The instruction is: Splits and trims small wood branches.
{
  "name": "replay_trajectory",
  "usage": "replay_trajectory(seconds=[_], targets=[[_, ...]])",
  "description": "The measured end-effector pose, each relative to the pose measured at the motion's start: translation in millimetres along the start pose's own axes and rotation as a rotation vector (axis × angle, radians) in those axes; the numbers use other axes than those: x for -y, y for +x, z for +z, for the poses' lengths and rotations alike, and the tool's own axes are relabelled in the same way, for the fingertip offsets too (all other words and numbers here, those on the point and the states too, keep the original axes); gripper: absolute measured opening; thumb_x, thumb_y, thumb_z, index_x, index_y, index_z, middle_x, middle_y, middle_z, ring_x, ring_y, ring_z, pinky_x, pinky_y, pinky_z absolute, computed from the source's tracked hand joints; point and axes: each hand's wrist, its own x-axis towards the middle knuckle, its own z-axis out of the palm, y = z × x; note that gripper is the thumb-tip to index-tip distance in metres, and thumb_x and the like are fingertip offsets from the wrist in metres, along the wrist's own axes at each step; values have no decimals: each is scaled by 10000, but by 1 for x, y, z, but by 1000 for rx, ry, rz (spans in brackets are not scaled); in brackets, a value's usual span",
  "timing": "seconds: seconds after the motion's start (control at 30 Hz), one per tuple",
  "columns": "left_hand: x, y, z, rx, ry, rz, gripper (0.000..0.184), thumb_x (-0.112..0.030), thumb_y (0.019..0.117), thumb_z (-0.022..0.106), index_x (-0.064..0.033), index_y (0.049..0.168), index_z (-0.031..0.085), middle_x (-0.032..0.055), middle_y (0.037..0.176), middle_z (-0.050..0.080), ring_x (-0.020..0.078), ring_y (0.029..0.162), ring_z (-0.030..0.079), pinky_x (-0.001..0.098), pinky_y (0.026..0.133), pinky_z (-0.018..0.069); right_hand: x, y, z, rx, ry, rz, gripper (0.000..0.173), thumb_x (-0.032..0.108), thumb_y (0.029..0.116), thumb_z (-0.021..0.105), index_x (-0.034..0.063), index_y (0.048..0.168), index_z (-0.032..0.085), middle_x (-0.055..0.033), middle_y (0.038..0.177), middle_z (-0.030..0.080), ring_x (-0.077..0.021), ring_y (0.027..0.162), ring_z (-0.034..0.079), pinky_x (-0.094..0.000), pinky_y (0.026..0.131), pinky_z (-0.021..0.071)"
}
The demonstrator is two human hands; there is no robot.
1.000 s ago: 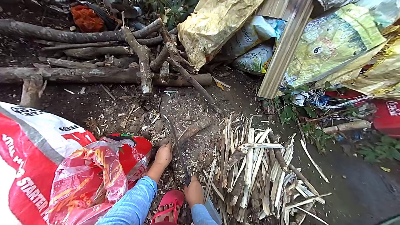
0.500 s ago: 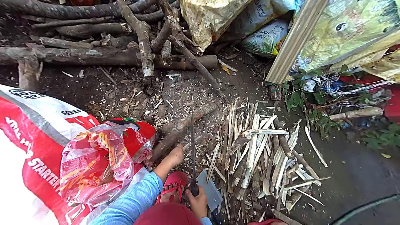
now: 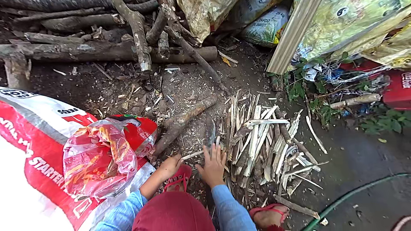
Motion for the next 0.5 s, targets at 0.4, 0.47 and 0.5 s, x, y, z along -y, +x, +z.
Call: replay_trajectory(seconds=[0.4,0.47,0.5], targets=[[3,19,49,-277,-849,-111,333,-210,1143,301,33,1212,517,19,779,434,116,612,443,298,614,445,54,21,2,669,115,422,535,388,1139,286,-1,1337,596,-221,1249,690,-369,1199,664,-559,1005,508],[-4,23,54,-220,-857,-162,400,-247,1129,396,71,1354,487,189,1034,612,243,897,620,418,857,532,60,10,22,634,386,512,440,272,1133,354,-34,1377,555,-255,1291,658,-386,1232,637,-561,1051,484],[-6,25,55,-177,-890,-186,442,-259,1115,452,73,1407,450,252,1195,623,294,1066,639,458,981,515,63,5,27,638,450,494,418,198,1117,379,-39,1433,514,-256,1371,615,-376,1297,598,-545,1103,454]])
